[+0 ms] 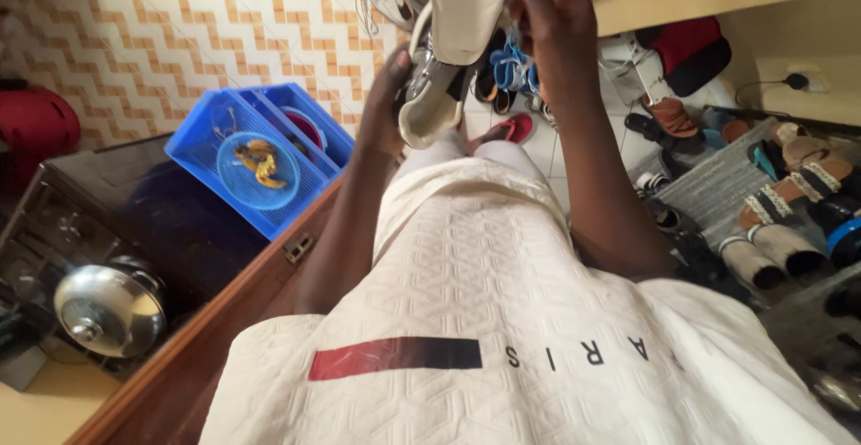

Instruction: The person removes the laces from a gray sneaker, then re-laces it by threading the laces through the eyelets and tying them. The person handles one shoe at a time and completes the lacing process.

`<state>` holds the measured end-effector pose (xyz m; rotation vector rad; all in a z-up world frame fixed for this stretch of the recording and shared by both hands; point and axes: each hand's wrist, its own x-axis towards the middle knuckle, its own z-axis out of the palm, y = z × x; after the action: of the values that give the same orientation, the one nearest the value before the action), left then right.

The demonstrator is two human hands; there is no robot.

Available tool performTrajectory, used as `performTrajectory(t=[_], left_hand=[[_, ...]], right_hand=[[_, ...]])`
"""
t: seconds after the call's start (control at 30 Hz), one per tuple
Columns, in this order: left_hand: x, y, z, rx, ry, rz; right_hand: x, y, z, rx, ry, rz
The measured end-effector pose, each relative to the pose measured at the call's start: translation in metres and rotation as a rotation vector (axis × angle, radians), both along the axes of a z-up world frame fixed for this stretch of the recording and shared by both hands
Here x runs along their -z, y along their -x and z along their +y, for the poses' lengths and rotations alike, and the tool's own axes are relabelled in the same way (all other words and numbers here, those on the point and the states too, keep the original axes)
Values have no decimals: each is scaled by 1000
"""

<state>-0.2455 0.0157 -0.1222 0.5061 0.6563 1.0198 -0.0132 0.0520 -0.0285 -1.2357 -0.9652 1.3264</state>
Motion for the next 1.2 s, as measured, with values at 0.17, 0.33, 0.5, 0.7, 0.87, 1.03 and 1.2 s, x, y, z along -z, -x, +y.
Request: performTrajectory(t=[0.17,0.33,0.5,0.7,0.87,1.03,1.2], left_hand=[[5,7,-6,2,-36,12],[9,7,19,-46,279,-259],[24,18,60,53,176,-243],[31,40,117,206,-75,101],[-2,62,132,285,-519,562],[-21,65,133,-1,-648,692],[-16,84,136,-86,-656,717]], right_hand=[[-14,6,-1,-215,-138,-166],[-19,19,6,-379,-82,-180],[-4,48,14,-315,-51,-489],[19,73,35,-131,-103,-477],[37,91,53,31,-106,-535],[43,103,67,12,-235,-670],[27,99,67,-96,110,-431]])
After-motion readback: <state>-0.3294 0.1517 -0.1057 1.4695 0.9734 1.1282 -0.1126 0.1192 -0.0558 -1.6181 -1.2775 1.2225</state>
